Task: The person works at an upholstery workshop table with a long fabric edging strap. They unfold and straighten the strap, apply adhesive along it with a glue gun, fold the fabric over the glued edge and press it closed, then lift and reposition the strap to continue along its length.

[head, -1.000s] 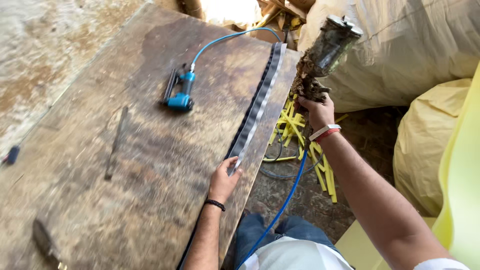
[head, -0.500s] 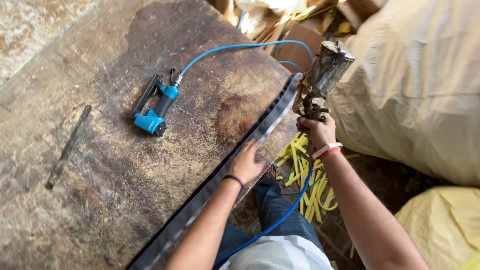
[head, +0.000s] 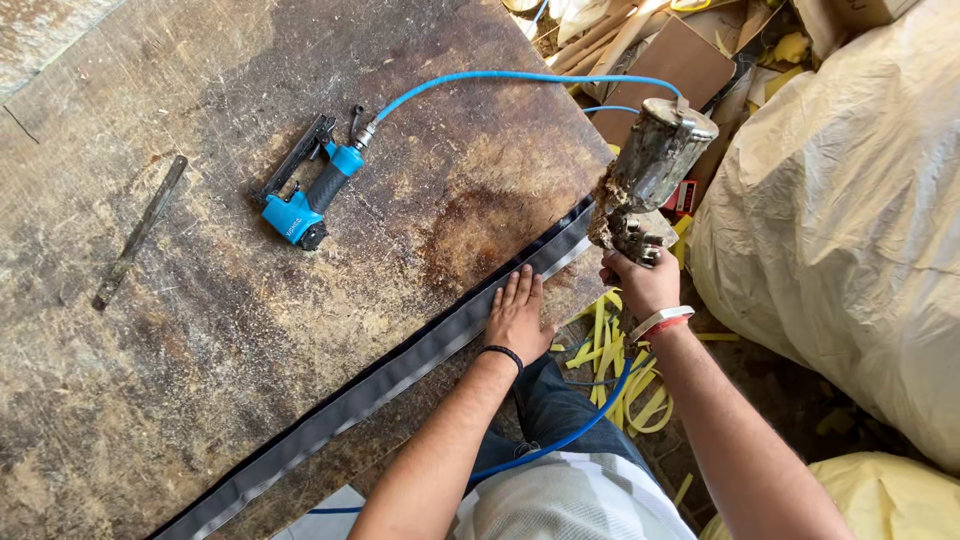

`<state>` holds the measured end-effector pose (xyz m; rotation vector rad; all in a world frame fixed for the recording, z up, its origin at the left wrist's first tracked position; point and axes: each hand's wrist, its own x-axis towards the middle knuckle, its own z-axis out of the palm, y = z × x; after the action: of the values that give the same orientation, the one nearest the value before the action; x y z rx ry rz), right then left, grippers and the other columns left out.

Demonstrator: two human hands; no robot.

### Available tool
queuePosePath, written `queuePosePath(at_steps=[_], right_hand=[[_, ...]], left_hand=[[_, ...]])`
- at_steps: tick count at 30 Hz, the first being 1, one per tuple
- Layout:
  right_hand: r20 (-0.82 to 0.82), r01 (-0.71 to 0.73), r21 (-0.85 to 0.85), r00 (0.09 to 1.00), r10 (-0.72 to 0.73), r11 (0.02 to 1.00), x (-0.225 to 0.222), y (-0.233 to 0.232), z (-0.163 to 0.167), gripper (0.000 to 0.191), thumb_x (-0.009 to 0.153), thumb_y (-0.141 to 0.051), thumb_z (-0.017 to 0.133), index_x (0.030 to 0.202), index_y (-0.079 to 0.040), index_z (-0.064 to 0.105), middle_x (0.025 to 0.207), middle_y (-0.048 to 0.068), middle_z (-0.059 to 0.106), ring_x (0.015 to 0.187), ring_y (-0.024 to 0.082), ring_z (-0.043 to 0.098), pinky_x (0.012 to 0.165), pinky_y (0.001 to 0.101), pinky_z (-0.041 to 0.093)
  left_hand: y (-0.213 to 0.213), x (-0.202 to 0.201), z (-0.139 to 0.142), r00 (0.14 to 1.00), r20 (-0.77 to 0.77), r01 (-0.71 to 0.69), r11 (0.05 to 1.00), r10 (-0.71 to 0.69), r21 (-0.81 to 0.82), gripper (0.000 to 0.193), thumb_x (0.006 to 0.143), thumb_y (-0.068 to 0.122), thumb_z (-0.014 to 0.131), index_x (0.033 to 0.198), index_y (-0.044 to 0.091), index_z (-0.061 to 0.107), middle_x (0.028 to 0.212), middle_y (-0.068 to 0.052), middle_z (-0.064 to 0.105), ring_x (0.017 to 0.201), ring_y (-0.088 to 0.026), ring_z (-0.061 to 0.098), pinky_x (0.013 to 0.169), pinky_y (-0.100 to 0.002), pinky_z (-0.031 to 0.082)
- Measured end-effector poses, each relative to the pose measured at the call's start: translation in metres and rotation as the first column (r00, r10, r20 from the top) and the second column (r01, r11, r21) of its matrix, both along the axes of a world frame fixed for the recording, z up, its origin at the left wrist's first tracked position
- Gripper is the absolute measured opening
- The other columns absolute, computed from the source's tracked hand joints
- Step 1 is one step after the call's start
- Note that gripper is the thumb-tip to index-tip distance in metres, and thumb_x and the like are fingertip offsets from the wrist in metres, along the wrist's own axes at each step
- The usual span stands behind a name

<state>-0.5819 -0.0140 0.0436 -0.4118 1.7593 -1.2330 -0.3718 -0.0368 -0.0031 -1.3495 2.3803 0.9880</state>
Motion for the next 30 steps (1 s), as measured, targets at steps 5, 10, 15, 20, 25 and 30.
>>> queuePosePath(at_steps=[5,10,15,20,25,30], right_hand=[[-0.039,0.029,-0.072,0.999,-0.032,0.997,-0.017,-0.004,0.008,0.019,0.091,0.0,0.072,0.109,0.004,0.066,0.088,0.01,0.073,0.069,0.017,0.071,0.063,0.0304,0.059],[-0.146,0.067,-0.136,0.985,-0.087,0.988,-0.037,-0.012,0.019,0.032,0.091,0.001,0.072,0.123,0.001,0.066,0.093,0.009,0.074,0.072,0.015,0.07,0.064,0.029,0.058],[-0.224,0.136,-0.125,0.961,-0.161,0.983,-0.055,-0.015,0.024,0.03,0.092,0.001,0.072,0.12,0.002,0.063,0.095,0.008,0.074,0.073,0.015,0.071,0.065,0.0284,0.059],[-0.122,0.055,-0.128,0.99,-0.07,0.99,-0.045,0.001,0.027,0.023,0.092,0.003,0.07,0.115,0.003,0.065,0.091,0.01,0.073,0.072,0.017,0.071,0.064,0.0295,0.059],[-0.002,-0.072,-0.002,0.997,0.072,0.997,-0.005,0.024,0.029,0.013,0.093,0.0,0.072,0.103,0.007,0.068,0.09,0.012,0.074,0.074,0.019,0.073,0.065,0.0319,0.062],[-0.081,-0.101,0.055,0.991,0.106,0.993,0.023,0.028,0.036,0.015,0.09,-0.002,0.073,0.104,0.002,0.068,0.091,0.011,0.075,0.074,0.018,0.073,0.066,0.0317,0.061]], left_hand=[[0.0,0.0,0.003,1.0,-0.006,0.003,1.0,-0.003,0.011,0.097,0.087,0.036,0.074,0.161,0.006,0.018,0.172,-0.012,0.007,0.158,-0.028,0.009,0.127,-0.045,0.009],[-0.003,0.002,0.004,1.0,-0.014,0.013,1.0,-0.013,0.01,0.097,0.087,0.034,0.074,0.161,0.008,0.017,0.172,-0.011,0.005,0.158,-0.028,0.008,0.127,-0.043,0.01],[-0.005,0.004,0.006,1.0,-0.012,0.022,0.999,-0.022,0.026,0.098,0.087,0.033,0.074,0.162,0.008,0.016,0.172,-0.011,0.004,0.158,-0.027,0.007,0.127,-0.042,0.009],[-0.004,0.007,0.006,0.998,-0.062,0.011,0.999,-0.009,0.031,0.096,0.088,0.032,0.072,0.161,0.008,0.016,0.172,-0.012,0.006,0.158,-0.027,0.009,0.128,-0.042,0.01],[0.008,0.033,0.0,0.993,-0.107,-0.043,0.999,0.04,-0.018,0.09,0.09,0.031,0.07,0.161,0.007,0.02,0.17,-0.013,0.014,0.157,-0.029,0.013,0.128,-0.042,0.01],[0.029,0.076,0.001,0.995,-0.066,-0.086,0.992,0.08,-0.096,0.088,0.089,0.029,0.07,0.159,0.005,0.022,0.17,-0.014,0.016,0.157,-0.03,0.014,0.127,-0.044,0.009]])
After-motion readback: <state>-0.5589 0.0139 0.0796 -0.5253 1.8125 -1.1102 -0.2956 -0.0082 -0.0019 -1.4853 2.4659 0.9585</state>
